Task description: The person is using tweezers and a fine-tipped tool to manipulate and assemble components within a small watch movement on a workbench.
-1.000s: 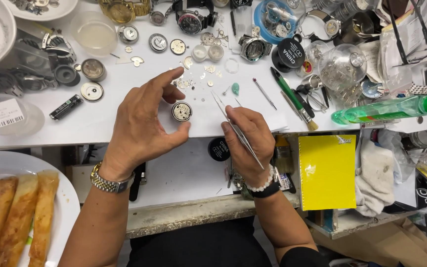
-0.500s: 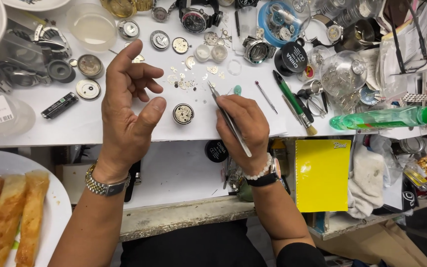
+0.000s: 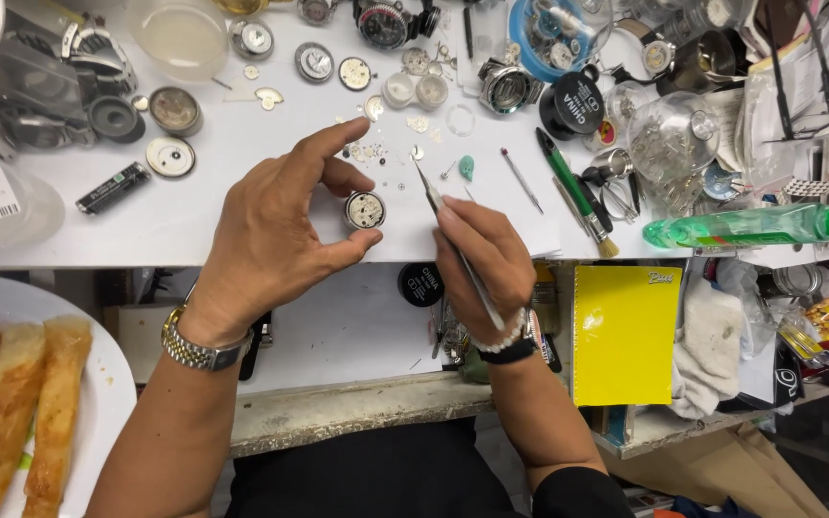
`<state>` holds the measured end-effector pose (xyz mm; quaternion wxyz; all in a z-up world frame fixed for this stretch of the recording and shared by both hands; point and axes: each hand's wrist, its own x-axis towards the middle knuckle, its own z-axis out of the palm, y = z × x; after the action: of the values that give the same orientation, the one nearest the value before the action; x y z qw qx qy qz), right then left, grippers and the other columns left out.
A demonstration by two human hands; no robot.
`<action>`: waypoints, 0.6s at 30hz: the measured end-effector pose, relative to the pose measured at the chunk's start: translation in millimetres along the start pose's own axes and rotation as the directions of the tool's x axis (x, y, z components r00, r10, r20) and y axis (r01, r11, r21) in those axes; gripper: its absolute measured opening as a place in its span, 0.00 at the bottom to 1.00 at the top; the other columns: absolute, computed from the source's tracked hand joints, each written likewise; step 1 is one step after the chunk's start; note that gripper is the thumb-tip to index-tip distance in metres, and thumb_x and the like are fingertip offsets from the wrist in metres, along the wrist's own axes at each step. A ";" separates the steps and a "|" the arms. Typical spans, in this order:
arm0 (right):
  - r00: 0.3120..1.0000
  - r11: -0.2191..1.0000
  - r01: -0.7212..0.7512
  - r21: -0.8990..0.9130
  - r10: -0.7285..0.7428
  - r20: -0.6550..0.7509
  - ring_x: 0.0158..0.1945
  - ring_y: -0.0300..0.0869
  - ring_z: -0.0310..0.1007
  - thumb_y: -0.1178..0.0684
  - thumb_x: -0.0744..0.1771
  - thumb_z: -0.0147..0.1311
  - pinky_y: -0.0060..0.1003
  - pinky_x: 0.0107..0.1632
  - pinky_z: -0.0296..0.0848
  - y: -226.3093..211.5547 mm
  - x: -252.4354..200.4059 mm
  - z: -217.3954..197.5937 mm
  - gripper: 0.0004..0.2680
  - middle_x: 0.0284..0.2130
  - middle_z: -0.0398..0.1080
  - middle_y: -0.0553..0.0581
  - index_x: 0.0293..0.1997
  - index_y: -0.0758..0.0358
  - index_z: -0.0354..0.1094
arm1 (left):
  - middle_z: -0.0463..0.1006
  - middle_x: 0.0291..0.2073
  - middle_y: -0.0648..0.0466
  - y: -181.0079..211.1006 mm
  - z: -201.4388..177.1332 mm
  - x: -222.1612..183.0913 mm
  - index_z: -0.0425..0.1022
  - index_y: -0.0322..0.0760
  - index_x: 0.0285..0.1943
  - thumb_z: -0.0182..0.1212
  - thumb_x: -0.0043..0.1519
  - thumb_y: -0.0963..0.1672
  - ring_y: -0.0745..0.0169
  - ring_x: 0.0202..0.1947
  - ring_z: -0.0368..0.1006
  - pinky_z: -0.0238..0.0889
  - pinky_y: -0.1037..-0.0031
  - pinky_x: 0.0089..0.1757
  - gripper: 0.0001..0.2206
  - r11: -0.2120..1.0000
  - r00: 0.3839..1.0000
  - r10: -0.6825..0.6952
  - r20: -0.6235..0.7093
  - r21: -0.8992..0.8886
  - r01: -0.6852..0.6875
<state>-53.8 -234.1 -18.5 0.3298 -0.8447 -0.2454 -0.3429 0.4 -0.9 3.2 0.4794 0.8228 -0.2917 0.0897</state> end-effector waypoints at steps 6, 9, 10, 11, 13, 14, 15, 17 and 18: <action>0.990 0.939 -0.136 0.315 0.121 0.066 0.51 0.50 0.79 0.66 0.68 0.60 0.39 0.57 0.81 -2.6 -34.1 -13.0 0.11 0.50 0.74 0.67 0.54 0.62 0.71 | 0.84 0.46 0.58 -3.3 0.3 -0.8 0.57 0.43 0.75 0.77 0.54 0.42 0.63 0.40 0.77 0.71 0.68 0.44 0.40 0.999 1.000 0.019 0.023 -0.034 -0.018; 0.991 0.944 -0.122 0.307 0.097 0.095 0.50 0.51 0.79 0.66 0.68 0.60 0.40 0.55 0.82 -2.4 -32.3 -13.7 0.10 0.49 0.74 0.68 0.53 0.62 0.71 | 0.84 0.48 0.58 -1.1 -1.1 0.3 0.58 0.42 0.74 0.75 0.55 0.41 0.66 0.23 0.64 0.67 0.71 0.39 0.37 0.998 0.999 0.005 0.035 -0.055 -0.003; 0.991 0.944 -0.122 0.307 0.098 0.094 0.50 0.51 0.79 0.66 0.68 0.60 0.40 0.55 0.82 -3.8 -30.6 -13.6 0.10 0.49 0.74 0.68 0.53 0.62 0.71 | 0.84 0.48 0.58 -1.1 -0.6 0.6 0.58 0.42 0.74 0.75 0.55 0.41 0.66 0.23 0.64 0.67 0.71 0.39 0.37 0.998 0.999 0.006 0.036 -0.055 -0.004; 0.989 0.940 -0.132 0.314 0.103 0.106 0.50 0.51 0.79 0.66 0.68 0.60 0.40 0.55 0.82 -5.3 -28.7 -13.5 0.10 0.49 0.74 0.68 0.53 0.62 0.71 | 0.84 0.48 0.58 -1.0 -0.4 0.8 0.58 0.42 0.74 0.74 0.55 0.40 0.66 0.24 0.66 0.68 0.70 0.40 0.37 0.999 0.999 0.012 0.032 -0.050 -0.010; 0.987 0.936 -0.140 0.323 0.106 0.121 0.49 0.51 0.79 0.66 0.68 0.59 0.39 0.55 0.82 -6.5 -27.0 -13.1 0.10 0.49 0.74 0.68 0.53 0.62 0.71 | 0.85 0.48 0.59 -1.1 -0.5 1.2 0.59 0.42 0.74 0.74 0.55 0.40 0.66 0.25 0.68 0.69 0.69 0.40 0.37 0.999 1.000 0.016 0.026 -0.043 -0.015; 0.983 0.932 -0.153 0.329 0.110 0.145 0.50 0.52 0.79 0.66 0.68 0.59 0.40 0.55 0.81 -6.5 -27.8 -13.2 0.10 0.50 0.73 0.68 0.53 0.61 0.71 | 0.84 0.48 0.58 -1.1 -0.5 0.9 0.59 0.42 0.74 0.74 0.55 0.40 0.65 0.28 0.70 0.69 0.69 0.41 0.37 0.999 1.000 0.014 0.027 -0.049 -0.012; 0.979 0.928 -0.166 0.334 0.114 0.169 0.51 0.53 0.79 0.66 0.68 0.59 0.41 0.55 0.81 -6.6 -28.6 -13.2 0.10 0.50 0.73 0.68 0.53 0.61 0.71 | 0.84 0.47 0.57 -1.3 -0.5 0.5 0.59 0.42 0.74 0.75 0.55 0.41 0.64 0.30 0.72 0.69 0.69 0.41 0.37 0.998 1.000 0.011 0.028 -0.056 -0.010; 0.980 0.929 -0.159 0.334 0.109 0.164 0.51 0.52 0.79 0.66 0.68 0.59 0.40 0.55 0.81 -6.0 -27.8 -11.7 0.10 0.50 0.73 0.68 0.54 0.60 0.71 | 0.84 0.47 0.58 -0.3 -1.4 0.8 0.59 0.42 0.73 0.74 0.55 0.41 0.65 0.28 0.69 0.68 0.69 0.42 0.36 0.999 1.000 0.003 0.027 -0.050 -0.001; 0.982 0.931 -0.154 0.331 0.106 0.157 0.51 0.51 0.79 0.66 0.68 0.60 0.40 0.55 0.81 -6.3 -28.1 -11.6 0.11 0.50 0.73 0.67 0.54 0.59 0.71 | 0.84 0.48 0.59 0.6 -1.4 0.9 0.60 0.42 0.73 0.74 0.55 0.41 0.66 0.25 0.67 0.68 0.69 0.42 0.36 0.999 1.000 -0.004 0.030 -0.048 0.005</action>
<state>-80.7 -243.7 -30.5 0.4756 -0.8106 -0.2665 -0.2138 0.9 -0.3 4.7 0.4948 0.8129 -0.2992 0.0691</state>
